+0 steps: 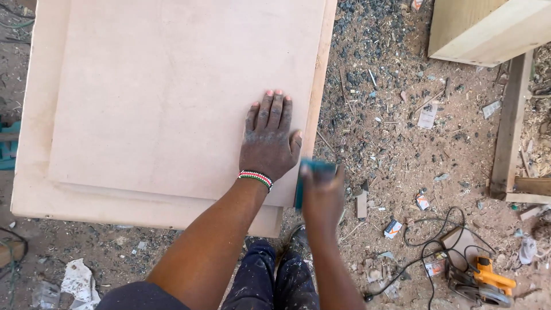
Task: Sanding wooden boards using an electric orbital sander and a manual sanding block.
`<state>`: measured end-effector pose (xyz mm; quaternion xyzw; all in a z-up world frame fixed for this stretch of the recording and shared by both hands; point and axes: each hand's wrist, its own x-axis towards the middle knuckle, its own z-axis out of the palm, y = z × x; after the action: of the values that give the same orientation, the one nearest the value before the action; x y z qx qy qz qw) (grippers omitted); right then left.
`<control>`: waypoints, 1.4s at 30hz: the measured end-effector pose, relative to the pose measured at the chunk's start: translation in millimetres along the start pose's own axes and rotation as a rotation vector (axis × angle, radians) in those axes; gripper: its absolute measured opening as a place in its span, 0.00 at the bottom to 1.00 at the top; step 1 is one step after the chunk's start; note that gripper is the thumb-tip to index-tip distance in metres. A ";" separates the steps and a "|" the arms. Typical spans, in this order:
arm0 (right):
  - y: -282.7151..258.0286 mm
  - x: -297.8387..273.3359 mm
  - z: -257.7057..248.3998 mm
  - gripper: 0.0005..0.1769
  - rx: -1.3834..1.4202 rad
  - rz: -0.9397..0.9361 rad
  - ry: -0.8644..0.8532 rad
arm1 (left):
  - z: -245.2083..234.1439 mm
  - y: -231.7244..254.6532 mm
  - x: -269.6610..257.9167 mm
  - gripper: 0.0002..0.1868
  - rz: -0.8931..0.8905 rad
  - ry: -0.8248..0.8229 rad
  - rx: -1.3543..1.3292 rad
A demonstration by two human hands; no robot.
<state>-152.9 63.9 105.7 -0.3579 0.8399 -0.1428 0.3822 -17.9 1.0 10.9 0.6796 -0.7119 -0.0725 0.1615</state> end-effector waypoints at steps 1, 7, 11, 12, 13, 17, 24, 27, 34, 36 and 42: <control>-12.7 40.7 13.9 0.67 0.006 -0.008 0.000 | 1.6 0.3 0.0 0.44 0.001 0.008 0.005; -54.6 172.3 49.3 0.38 -0.009 -0.355 0.182 | -2.6 1.5 0.3 0.42 0.003 -0.028 -0.014; 4.4 18.1 13.6 0.39 0.090 -0.060 0.045 | -1.3 0.7 1.5 0.42 0.007 -0.026 -0.021; 18.5 -27.6 5.3 0.43 0.117 0.066 -0.003 | -2.2 0.2 0.0 0.42 0.000 -0.016 -0.021; 19.8 -17.1 7.5 0.43 0.122 0.060 0.003 | -0.7 1.1 2.4 0.42 0.004 -0.008 -0.022; -17.0 60.9 34.1 0.42 0.135 -0.126 0.084 | -6.5 1.2 -1.7 0.40 0.013 0.028 -0.013; -84.4 157.6 44.7 0.37 -0.001 -0.314 0.125 | -4.4 -0.8 0.0 0.41 0.013 -0.004 0.017; -13.3 17.2 0.4 0.54 0.056 -0.073 -0.010 | -9.0 0.4 -2.4 0.40 0.018 0.012 0.029; 3.4 48.5 35.9 0.50 0.111 -0.006 0.062 | -4.9 1.0 0.0 0.38 0.024 0.044 0.046; -35.3 129.0 58.8 0.44 0.124 -0.292 0.180 | -0.4 0.6 -0.5 0.39 0.028 0.039 0.018; -97.0 212.7 65.1 0.42 0.073 -0.337 0.192 | -6.2 1.4 0.1 0.39 0.016 -0.013 0.003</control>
<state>-152.8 -153.2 -2.8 -0.4640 0.7951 -0.2686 0.2836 -17.1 1.7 17.2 0.6738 -0.7184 -0.0744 0.1563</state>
